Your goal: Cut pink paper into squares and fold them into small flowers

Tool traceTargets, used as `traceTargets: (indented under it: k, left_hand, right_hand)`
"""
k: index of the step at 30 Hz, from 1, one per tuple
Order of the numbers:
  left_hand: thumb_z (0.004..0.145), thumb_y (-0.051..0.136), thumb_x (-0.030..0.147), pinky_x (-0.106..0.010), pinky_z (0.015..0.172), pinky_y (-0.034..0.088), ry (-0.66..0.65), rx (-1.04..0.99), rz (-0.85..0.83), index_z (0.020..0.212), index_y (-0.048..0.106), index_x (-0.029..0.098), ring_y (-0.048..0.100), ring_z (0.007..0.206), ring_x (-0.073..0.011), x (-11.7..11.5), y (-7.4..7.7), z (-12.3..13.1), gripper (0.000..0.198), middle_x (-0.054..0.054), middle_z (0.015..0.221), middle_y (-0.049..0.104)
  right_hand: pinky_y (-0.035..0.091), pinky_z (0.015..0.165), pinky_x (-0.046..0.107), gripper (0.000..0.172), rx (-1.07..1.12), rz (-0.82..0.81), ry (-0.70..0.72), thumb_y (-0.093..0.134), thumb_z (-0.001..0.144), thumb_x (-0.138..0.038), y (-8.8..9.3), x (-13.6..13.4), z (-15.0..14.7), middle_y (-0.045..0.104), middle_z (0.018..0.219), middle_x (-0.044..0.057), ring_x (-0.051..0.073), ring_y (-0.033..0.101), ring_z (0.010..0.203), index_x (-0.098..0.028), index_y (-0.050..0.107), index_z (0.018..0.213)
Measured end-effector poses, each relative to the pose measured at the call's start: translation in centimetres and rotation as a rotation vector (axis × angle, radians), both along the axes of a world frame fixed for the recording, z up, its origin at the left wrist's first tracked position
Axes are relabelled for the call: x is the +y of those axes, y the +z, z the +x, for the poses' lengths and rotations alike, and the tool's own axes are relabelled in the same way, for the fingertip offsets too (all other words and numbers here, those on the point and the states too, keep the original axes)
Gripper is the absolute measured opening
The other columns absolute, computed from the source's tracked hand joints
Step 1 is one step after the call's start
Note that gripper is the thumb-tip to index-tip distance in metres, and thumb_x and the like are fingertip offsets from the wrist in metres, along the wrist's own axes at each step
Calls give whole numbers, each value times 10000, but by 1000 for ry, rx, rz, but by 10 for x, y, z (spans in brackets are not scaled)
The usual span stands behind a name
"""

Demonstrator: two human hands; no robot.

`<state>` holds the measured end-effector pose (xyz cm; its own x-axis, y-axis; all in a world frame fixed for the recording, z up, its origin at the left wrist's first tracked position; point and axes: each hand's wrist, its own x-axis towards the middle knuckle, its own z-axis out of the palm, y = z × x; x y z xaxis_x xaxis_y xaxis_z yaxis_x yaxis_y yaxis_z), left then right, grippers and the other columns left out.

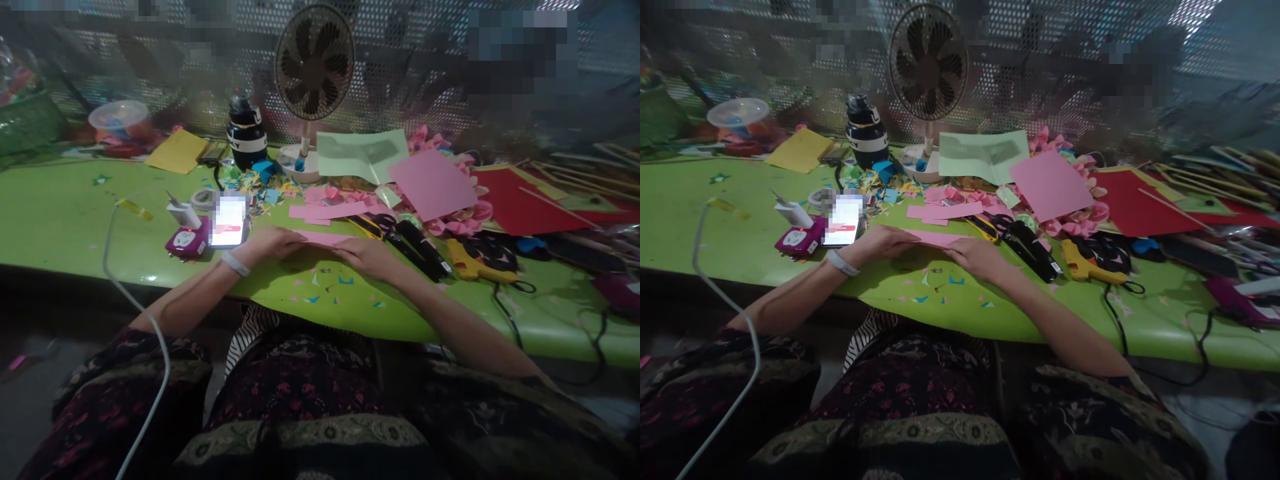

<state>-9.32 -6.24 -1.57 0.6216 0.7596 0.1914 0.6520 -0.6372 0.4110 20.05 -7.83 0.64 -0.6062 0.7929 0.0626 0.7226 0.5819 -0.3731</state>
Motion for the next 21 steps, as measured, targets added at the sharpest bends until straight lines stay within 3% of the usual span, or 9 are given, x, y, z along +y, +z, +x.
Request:
traceTargets:
  k: [4,7,9,11,13,16,19,21]
  left_hand:
    - [1005,565,540,-413,853,601,176,-208,-55,1176,769,221,763,925,-253,0,-3,-2,416,-100,1066,810]
    - [1017,569,487,-519,1042,541,290,-143,101,1384,655,219,701,1180,-317,-6,5,1,463,-129,1268,751]
    - [1045,520,422,-585,1236,344,208,-5,241,1507,539,266,507,1456,-333,-14,9,9,489,-107,1526,594]
    - [1060,470,464,-562,1307,206,20,125,263,1596,411,293,378,1554,-304,-24,8,19,566,-79,1641,468]
    - [1030,437,627,-536,1320,155,-99,195,238,1663,264,221,329,1577,-319,-34,1,28,772,-139,1678,396]
    - [953,396,796,-537,1324,68,-145,229,210,1696,88,169,223,1612,-352,-43,-9,35,1019,-191,1724,252]
    - [944,355,825,-522,1325,18,-144,225,191,1700,32,187,194,1621,-341,-44,-13,34,1042,-184,1734,212]
    - [941,338,835,-514,1325,27,-150,225,172,1701,29,191,190,1622,-334,-41,-14,32,1043,-180,1735,210]
  right_hand:
    - [515,750,387,436,91,-72,-54,489,1023,-546,9,7,8,769,864,72,243,679,795,-234,770,905]
    - [465,696,374,479,123,-91,-111,518,1007,-585,6,16,7,682,751,69,222,605,718,-213,673,747]
    - [460,701,386,487,144,-94,-119,517,1008,-590,2,19,5,657,751,70,227,590,723,-215,631,719]
    - [469,711,399,478,159,-110,-110,505,1014,-589,-1,21,4,659,771,72,236,594,739,-221,627,735]
    - [484,722,410,463,152,-123,-102,509,1011,-589,-3,23,4,670,786,77,247,607,758,-228,635,749]
    - [519,762,442,435,119,-102,-109,518,1003,-580,-6,24,6,696,831,99,275,641,806,-231,678,798]
    - [540,908,522,418,103,15,-123,468,1029,-525,-7,16,5,736,1055,148,342,675,1016,-212,746,1046]
    - [477,1069,591,449,82,134,-120,429,1049,-470,-8,6,3,692,1313,176,391,605,1265,-201,705,1280]
